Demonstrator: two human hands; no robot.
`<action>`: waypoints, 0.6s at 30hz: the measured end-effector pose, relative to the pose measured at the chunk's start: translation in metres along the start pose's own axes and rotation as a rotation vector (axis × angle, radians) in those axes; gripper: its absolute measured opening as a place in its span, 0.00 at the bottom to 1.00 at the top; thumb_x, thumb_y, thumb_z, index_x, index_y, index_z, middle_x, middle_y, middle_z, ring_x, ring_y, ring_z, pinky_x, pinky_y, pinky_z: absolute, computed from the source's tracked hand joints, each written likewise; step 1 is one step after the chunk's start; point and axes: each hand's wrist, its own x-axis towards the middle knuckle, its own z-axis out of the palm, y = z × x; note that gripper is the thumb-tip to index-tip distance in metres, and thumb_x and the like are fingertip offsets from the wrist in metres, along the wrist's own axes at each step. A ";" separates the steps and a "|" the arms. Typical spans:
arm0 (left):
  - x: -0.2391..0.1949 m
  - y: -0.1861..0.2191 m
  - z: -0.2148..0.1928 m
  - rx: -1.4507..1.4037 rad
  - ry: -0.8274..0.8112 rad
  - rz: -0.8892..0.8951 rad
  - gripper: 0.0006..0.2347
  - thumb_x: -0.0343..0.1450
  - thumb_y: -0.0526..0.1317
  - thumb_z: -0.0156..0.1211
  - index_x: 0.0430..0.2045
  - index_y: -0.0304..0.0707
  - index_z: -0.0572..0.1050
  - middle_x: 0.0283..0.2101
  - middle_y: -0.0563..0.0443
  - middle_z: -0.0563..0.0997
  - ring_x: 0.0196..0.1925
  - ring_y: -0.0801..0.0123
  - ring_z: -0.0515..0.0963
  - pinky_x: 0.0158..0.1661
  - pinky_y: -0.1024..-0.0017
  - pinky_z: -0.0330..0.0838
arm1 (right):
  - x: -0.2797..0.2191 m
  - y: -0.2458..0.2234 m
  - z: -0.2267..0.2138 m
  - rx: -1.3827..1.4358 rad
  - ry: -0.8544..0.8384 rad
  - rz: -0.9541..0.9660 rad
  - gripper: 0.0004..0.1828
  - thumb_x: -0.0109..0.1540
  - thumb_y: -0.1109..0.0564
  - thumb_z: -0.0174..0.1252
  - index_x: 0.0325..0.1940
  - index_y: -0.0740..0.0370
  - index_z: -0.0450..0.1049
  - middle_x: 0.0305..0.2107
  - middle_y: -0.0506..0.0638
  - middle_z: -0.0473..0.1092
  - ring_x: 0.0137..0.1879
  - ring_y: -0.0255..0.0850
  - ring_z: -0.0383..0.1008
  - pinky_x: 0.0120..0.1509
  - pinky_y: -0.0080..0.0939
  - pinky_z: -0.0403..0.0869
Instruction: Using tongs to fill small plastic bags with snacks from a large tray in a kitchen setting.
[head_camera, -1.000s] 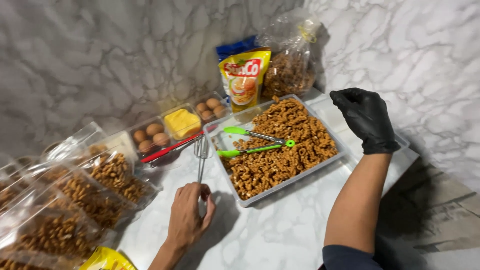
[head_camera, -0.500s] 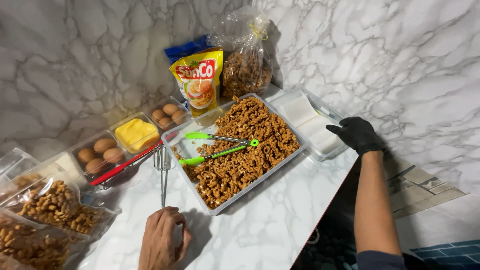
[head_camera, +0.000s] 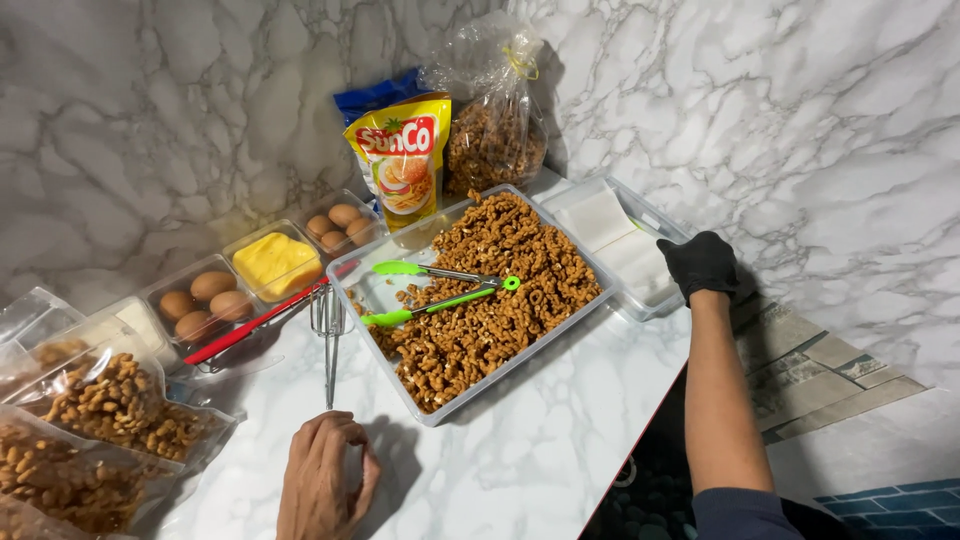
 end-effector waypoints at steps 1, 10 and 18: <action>0.000 0.001 0.000 -0.001 0.002 -0.004 0.06 0.67 0.36 0.57 0.34 0.37 0.72 0.38 0.48 0.78 0.49 0.56 0.75 0.51 0.64 0.69 | 0.003 0.002 0.003 -0.004 0.000 -0.003 0.39 0.57 0.32 0.66 0.52 0.71 0.78 0.49 0.70 0.75 0.58 0.66 0.75 0.56 0.60 0.75; 0.005 0.001 -0.003 -0.047 0.000 0.021 0.09 0.66 0.32 0.63 0.34 0.36 0.69 0.36 0.47 0.77 0.46 0.56 0.77 0.48 0.63 0.69 | 0.024 0.002 0.017 -0.231 -0.134 -0.137 0.41 0.51 0.22 0.65 0.31 0.66 0.80 0.33 0.62 0.79 0.43 0.60 0.80 0.42 0.56 0.77; 0.003 0.000 0.000 -0.012 0.005 0.020 0.11 0.64 0.32 0.65 0.36 0.36 0.69 0.38 0.47 0.78 0.45 0.57 0.76 0.48 0.63 0.70 | 0.033 0.006 0.028 -0.277 -0.076 -0.128 0.38 0.48 0.24 0.71 0.26 0.64 0.83 0.31 0.59 0.80 0.45 0.56 0.81 0.45 0.51 0.79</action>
